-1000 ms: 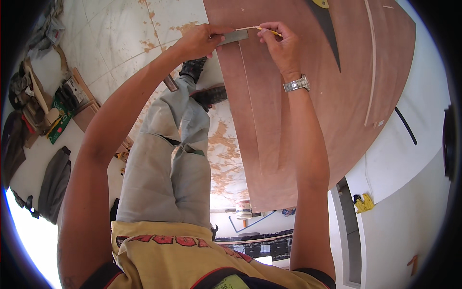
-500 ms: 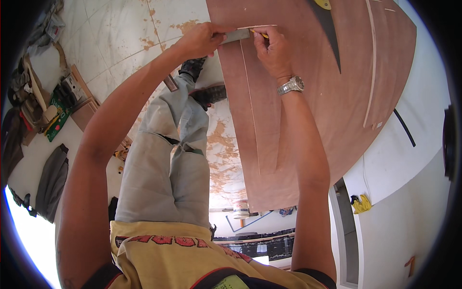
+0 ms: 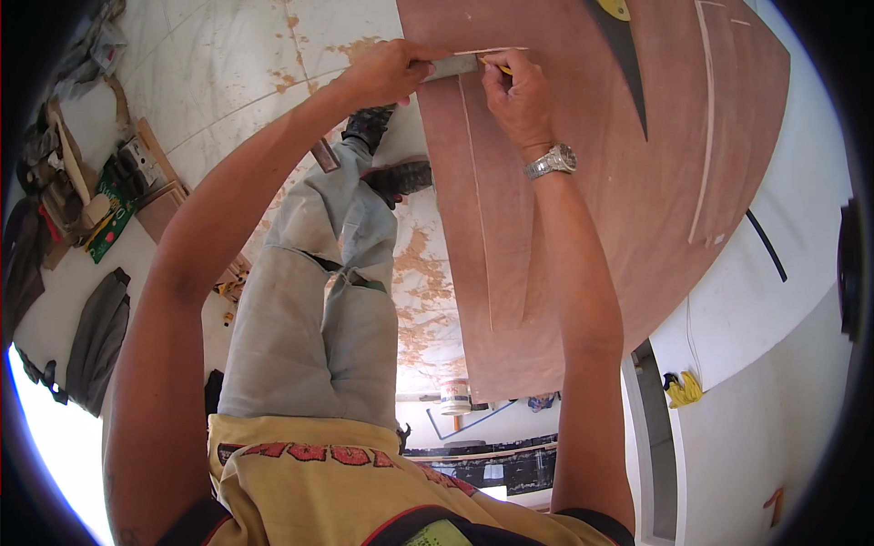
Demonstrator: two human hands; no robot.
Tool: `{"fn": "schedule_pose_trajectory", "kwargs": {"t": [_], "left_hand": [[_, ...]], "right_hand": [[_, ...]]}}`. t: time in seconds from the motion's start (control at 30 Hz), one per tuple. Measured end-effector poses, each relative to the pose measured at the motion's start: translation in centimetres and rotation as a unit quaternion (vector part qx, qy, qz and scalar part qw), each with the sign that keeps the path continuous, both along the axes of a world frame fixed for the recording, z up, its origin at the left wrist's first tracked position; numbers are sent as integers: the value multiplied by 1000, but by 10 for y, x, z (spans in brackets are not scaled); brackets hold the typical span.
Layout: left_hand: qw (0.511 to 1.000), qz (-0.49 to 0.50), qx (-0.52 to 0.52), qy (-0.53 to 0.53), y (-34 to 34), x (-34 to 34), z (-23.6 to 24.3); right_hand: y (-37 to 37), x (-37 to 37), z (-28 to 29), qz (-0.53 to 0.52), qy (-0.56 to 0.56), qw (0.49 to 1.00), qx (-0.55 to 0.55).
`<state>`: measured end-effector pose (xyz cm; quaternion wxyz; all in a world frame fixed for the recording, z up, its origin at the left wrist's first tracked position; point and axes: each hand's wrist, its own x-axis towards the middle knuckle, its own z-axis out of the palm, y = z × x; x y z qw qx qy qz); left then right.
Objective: Measure, mark, and saw a piece of plywood for a cabinet installation.
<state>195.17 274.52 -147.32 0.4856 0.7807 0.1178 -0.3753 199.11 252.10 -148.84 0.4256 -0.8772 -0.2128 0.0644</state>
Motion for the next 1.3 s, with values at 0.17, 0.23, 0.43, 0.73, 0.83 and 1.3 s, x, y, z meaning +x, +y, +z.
{"fn": "schedule_pose_trajectory", "kwargs": {"t": [0.17, 0.23, 0.43, 0.73, 0.83, 1.3], "left_hand": [[1000, -5, 0, 13, -2, 3, 5], [1000, -20, -7, 0, -2, 4, 6], [1000, -16, -4, -21, 1, 2, -2], [1000, 9, -11, -24, -3, 1, 2], [1000, -2, -10, -23, -2, 3, 3], [1000, -16, -4, -25, -1, 4, 2]], "right_hand": [[-4, 2, 0, -10, 111, 993, 38], [0, 4, 2, -12, 118, 992, 50], [8, 10, 5, 40, 82, 996, 4], [11, 8, 4, 43, 127, 989, 63], [10, 8, 2, 49, 86, 995, 33], [11, 10, 5, 53, 125, 991, 2]]}}
